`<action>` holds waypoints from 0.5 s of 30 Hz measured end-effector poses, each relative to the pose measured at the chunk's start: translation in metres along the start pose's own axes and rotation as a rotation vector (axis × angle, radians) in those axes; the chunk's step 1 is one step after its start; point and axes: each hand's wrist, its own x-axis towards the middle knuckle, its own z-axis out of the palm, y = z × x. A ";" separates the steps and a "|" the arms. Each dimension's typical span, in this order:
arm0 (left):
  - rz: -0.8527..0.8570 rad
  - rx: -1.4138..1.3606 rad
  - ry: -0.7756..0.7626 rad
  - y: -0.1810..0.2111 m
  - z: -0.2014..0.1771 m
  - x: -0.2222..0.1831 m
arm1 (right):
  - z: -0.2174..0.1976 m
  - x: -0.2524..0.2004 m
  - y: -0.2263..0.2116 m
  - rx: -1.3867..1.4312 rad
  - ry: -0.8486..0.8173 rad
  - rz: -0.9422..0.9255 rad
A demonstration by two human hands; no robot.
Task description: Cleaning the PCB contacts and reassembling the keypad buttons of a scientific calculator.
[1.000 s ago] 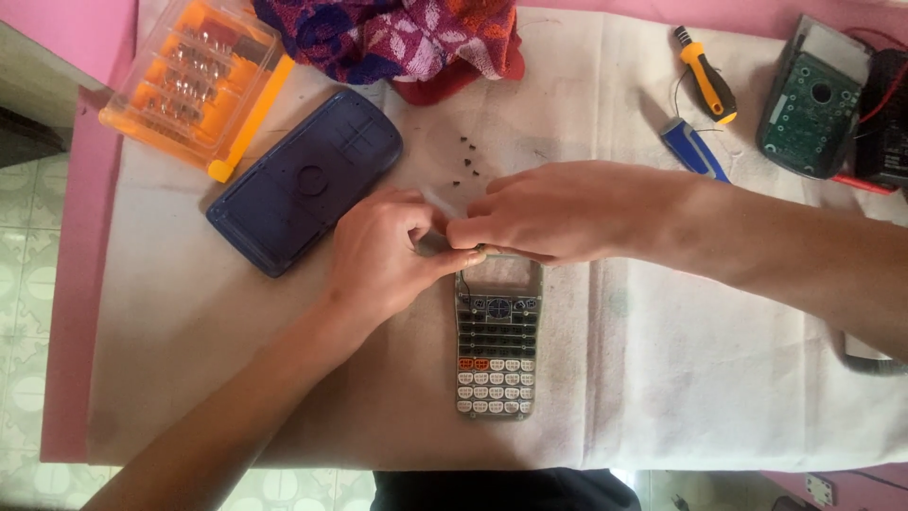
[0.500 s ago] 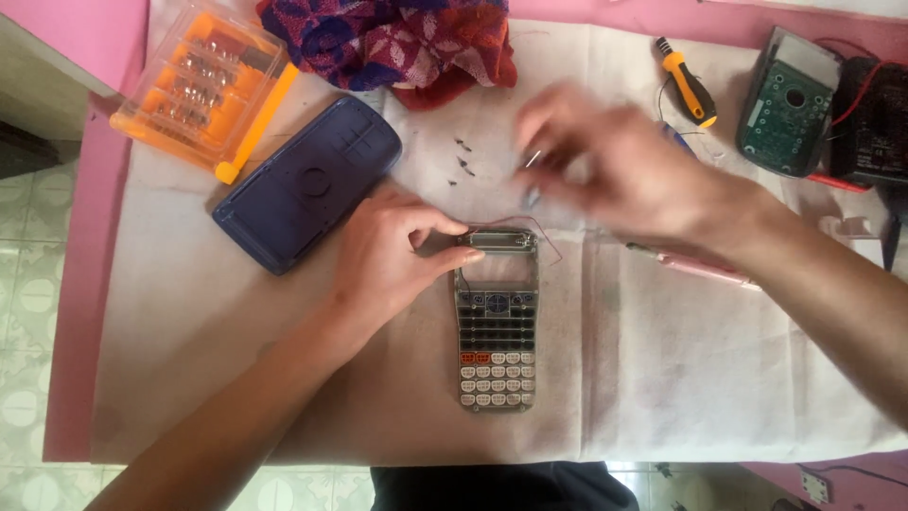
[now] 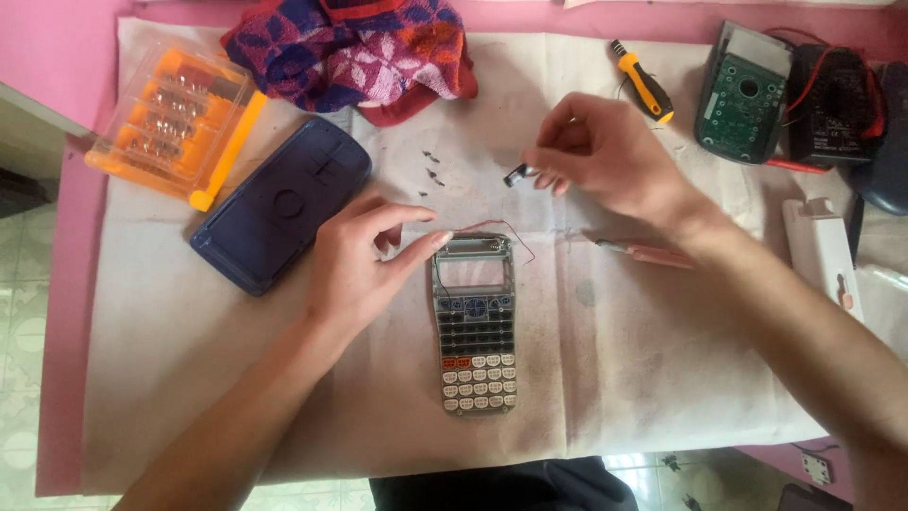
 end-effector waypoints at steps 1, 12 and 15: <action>0.004 0.001 -0.003 -0.003 0.001 0.000 | 0.001 0.002 0.004 0.002 0.005 -0.001; 0.035 0.146 -0.074 0.003 0.003 0.004 | -0.007 -0.007 0.014 -0.410 0.015 -0.334; 0.033 0.136 -0.090 0.008 0.001 0.005 | -0.010 -0.011 0.009 -0.558 0.018 -0.375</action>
